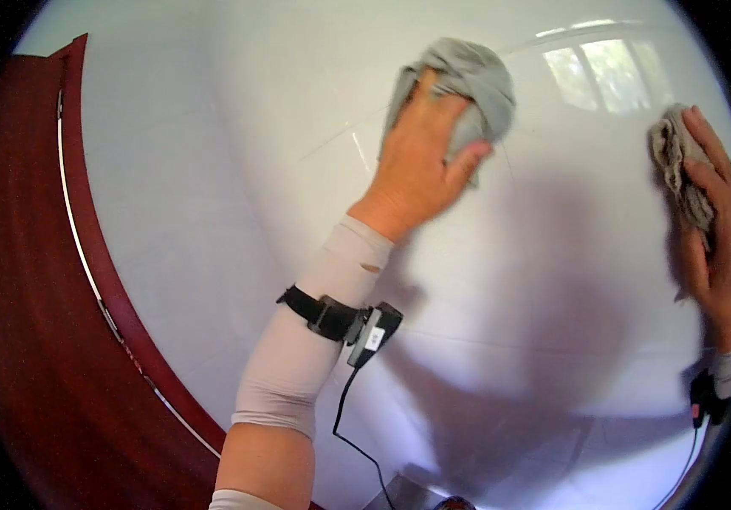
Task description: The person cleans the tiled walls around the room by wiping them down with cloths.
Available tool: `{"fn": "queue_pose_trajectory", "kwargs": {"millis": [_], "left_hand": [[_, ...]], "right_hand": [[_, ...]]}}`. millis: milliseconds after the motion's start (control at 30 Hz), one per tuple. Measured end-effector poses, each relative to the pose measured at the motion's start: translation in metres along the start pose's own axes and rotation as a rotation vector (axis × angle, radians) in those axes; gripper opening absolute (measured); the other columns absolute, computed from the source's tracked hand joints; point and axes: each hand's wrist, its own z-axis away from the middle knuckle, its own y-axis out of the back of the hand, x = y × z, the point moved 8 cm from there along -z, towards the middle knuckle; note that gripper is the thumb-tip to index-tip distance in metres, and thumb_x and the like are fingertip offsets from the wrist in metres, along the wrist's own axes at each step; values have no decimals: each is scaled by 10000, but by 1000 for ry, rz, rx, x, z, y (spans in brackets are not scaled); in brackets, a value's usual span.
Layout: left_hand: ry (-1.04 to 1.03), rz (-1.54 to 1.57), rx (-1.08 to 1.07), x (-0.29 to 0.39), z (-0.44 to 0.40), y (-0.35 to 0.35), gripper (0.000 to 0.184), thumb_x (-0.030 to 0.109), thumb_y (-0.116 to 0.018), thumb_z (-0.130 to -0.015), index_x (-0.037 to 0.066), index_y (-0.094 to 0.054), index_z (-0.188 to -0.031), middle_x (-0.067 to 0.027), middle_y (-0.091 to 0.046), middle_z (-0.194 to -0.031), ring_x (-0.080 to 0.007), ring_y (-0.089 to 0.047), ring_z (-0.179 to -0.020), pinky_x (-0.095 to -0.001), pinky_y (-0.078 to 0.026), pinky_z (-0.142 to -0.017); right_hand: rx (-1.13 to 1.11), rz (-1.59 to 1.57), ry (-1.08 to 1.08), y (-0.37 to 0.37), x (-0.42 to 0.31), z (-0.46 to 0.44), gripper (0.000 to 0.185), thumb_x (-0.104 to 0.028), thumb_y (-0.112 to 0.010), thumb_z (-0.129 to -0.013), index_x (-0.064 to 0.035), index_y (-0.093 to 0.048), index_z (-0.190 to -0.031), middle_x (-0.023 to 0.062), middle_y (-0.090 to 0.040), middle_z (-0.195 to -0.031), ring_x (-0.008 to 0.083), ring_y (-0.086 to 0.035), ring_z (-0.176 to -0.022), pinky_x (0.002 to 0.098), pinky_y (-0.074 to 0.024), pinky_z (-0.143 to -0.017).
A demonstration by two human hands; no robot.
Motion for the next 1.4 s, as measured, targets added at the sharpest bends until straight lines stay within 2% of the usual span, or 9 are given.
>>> {"fn": "queue_pose_trajectory", "kwargs": {"millis": [367, 467, 600, 767, 833, 1000, 1233, 1300, 1400], "left_hand": [[783, 38, 252, -150, 130, 62, 637, 351, -495, -958, -76, -310, -1393, -258, -361, -1433, -346, -363, -1328, -386, -281, -1103], [1104, 84, 324, -136, 182, 72, 690, 387, -464, -971, -52, -231, -1450, -246, -297, -1486, -334, -306, -1375, -386, -244, -1128], [1183, -49, 261, -99, 233, 64, 640, 307, -467, -966, -97, -255, -1416, -278, -301, -1462, -367, -291, -1371, -406, -231, -1136], [934, -39, -91, 8, 223, 10, 626, 300, -509, -947, -188, -349, -1306, -382, -260, -1426, -487, -258, -1350, -498, -193, -1136], [633, 36, -198, 58, 187, -22, 531, 276, -641, -871, -99, -479, -1211, -414, -309, -1366, -567, -262, -1312, -558, -240, -1097], [151, 336, -228, 128, 50, -42, 247, 96, -706, -771, 16, -560, -954, -393, -289, -1411, -490, -459, -1225, -427, -422, -1017], [7, 67, 8, 77, -32, -34, 463, 148, -697, -788, 1, -536, -1197, -413, -334, -1370, -510, -425, -1241, -448, -388, -1051], [53, -65, 100, 38, -49, -20, 499, 290, -582, -889, -29, -487, -1260, -294, -452, -1335, -458, -372, -1300, -458, -323, -1079], [80, -194, 105, 11, -61, 7, 519, 263, -521, -932, -98, -432, -1296, -325, -475, -1296, -438, -431, -1251, -473, -320, -1070]], "right_hand": [[-4, -3, 14, 7, 0, -2, 505, -40, -419, -910, -214, -385, -1383, 163, -246, -1535, 383, -243, -1415, 518, -284, -1146], [4, -20, 14, 7, -1, 0, 505, -44, -422, -909, -212, -387, -1384, 161, -251, -1534, 382, -245, -1415, 518, -281, -1147], [22, -15, 31, 10, -3, -2, 523, -47, -427, -872, -189, -417, -1376, 158, -284, -1522, 382, -255, -1412, 516, -256, -1157], [88, 13, 54, 17, -18, -10, 564, 93, -451, -714, -51, -494, -1258, 216, -414, -1431, 379, -391, -1344, 453, -310, -1127], [101, 4, 77, 17, -19, -11, 551, 89, -465, -716, -41, -495, -1250, 222, -415, -1427, 379, -408, -1331, 447, -318, -1118], [106, -18, 52, 14, -19, -9, 542, 96, -484, -708, -32, -505, -1235, 233, -424, -1415, 381, -417, -1323, 438, -324, -1108], [126, -42, 66, 18, -17, -9, 539, 101, -470, -714, -29, -509, -1235, 227, -427, -1414, 378, -423, -1319, 432, -327, -1106], [108, -5, 67, 20, -16, -8, 541, 98, -464, -709, -24, -511, -1235, 222, -426, -1417, 374, -430, -1314, 428, -335, -1104], [101, 54, 79, 23, -13, -5, 544, 99, -458, -708, -21, -511, -1236, 221, -426, -1418, 372, -436, -1310, 427, -339, -1102]]}}
